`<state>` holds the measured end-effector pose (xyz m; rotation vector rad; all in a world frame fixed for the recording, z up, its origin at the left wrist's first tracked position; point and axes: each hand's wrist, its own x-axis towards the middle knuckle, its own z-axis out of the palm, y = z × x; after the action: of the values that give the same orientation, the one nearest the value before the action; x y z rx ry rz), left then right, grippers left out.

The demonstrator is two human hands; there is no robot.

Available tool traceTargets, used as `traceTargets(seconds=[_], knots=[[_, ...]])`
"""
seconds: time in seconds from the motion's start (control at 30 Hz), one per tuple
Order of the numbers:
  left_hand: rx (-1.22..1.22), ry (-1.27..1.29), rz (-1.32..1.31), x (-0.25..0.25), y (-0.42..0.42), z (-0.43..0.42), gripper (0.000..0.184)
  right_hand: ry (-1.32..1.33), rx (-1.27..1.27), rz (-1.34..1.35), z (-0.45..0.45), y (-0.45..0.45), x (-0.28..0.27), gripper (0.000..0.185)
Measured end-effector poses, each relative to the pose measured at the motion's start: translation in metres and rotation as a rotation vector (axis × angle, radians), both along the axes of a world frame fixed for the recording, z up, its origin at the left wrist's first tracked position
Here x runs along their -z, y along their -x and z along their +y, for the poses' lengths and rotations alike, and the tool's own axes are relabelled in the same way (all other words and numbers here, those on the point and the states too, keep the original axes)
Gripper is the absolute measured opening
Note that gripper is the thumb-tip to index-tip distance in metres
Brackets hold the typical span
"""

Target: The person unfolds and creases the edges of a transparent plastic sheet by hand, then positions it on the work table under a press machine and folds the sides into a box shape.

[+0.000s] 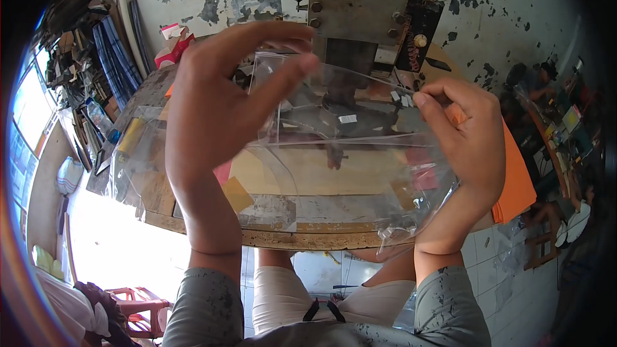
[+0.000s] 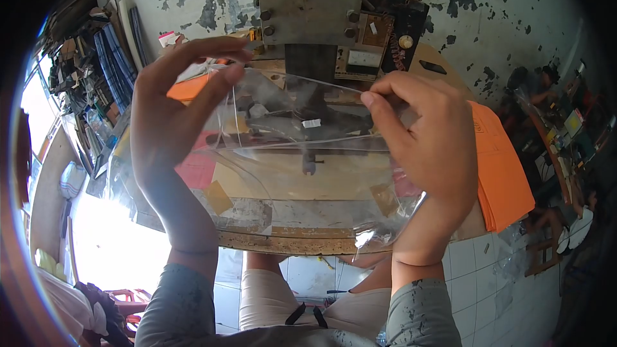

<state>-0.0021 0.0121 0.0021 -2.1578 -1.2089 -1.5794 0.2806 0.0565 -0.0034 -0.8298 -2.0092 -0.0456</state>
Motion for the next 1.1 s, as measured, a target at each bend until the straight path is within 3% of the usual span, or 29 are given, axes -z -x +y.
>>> traceTargets(seconds=[0.2, 0.23, 0.33, 0.67, 0.77, 1.1], knots=[[-0.100, -0.115, 0.298, 0.010, -0.035, -0.007, 0.035, -0.202, -0.040, -0.119, -0.012, 0.018, 0.003, 0.009], [-0.109, -0.071, 0.313, 0.012, -0.034, -0.005, 0.027, -0.197, -0.038, -0.134, -0.016, 0.019, 0.002, 0.009], [0.045, 0.172, 0.184, 0.011, -0.029, 0.001, 0.019, -0.199, -0.053, -0.139, -0.015, 0.018, 0.001, 0.008], [0.089, 0.121, 0.173, 0.011, -0.033, 0.011, 0.015, -0.160, -0.140, -0.118, -0.010, 0.015, 0.002, 0.012], [0.091, 0.071, 0.194, 0.014, -0.038, 0.015, 0.015, -0.276, -0.116, -0.112, -0.010, 0.023, 0.003, 0.012], [0.153, 0.069, 0.226, 0.011, -0.027, 0.013, 0.016, -0.149, -0.171, -0.065, -0.009, 0.028, 0.006, 0.011]])
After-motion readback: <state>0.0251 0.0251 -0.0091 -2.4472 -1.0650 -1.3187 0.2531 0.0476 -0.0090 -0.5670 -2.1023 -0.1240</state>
